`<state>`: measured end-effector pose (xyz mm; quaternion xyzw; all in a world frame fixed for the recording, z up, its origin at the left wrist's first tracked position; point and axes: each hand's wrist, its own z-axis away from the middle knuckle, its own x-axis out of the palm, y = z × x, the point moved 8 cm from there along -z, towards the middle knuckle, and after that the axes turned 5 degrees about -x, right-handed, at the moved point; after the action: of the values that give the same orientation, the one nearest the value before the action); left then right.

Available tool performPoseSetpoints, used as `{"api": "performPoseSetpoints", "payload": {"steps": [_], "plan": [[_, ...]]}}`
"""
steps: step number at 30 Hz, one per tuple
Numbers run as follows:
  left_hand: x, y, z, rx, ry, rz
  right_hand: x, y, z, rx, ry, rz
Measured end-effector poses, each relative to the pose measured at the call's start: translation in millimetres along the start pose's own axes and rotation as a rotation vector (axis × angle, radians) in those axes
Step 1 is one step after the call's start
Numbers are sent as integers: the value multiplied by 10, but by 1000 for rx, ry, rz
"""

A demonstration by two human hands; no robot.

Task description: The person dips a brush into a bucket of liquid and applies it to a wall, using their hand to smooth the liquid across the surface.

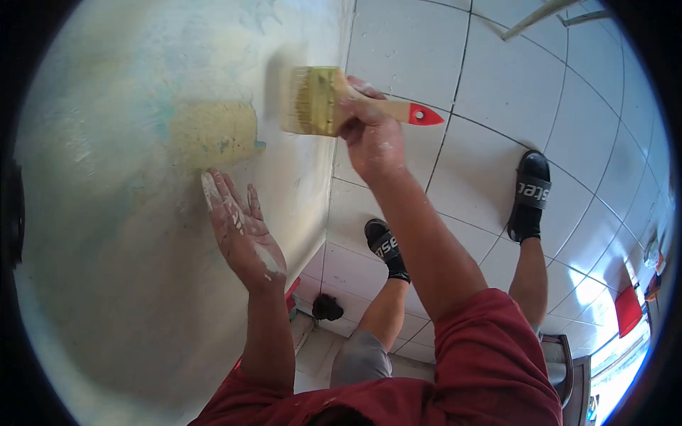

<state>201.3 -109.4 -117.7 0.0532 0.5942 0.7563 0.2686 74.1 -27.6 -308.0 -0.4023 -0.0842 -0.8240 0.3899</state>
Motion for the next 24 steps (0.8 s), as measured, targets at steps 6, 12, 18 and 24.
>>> {"api": "performPoseSetpoints", "payload": {"steps": [6, 12, 18, 24], "plan": [[-94, -53, -172, 123, -68, 12, 151, 584, -240, -70, -158, 41], [-123, -102, -138, 206, -37, 26, -589, 667, -503, -190, 106, 346], [-205, -123, -23, 182, 0, 36, 705, 426, 326, -210, -197, 437], [-157, -34, -41, 286, -16, 53, 1038, 170, 444, -256, -575, 277]]}}
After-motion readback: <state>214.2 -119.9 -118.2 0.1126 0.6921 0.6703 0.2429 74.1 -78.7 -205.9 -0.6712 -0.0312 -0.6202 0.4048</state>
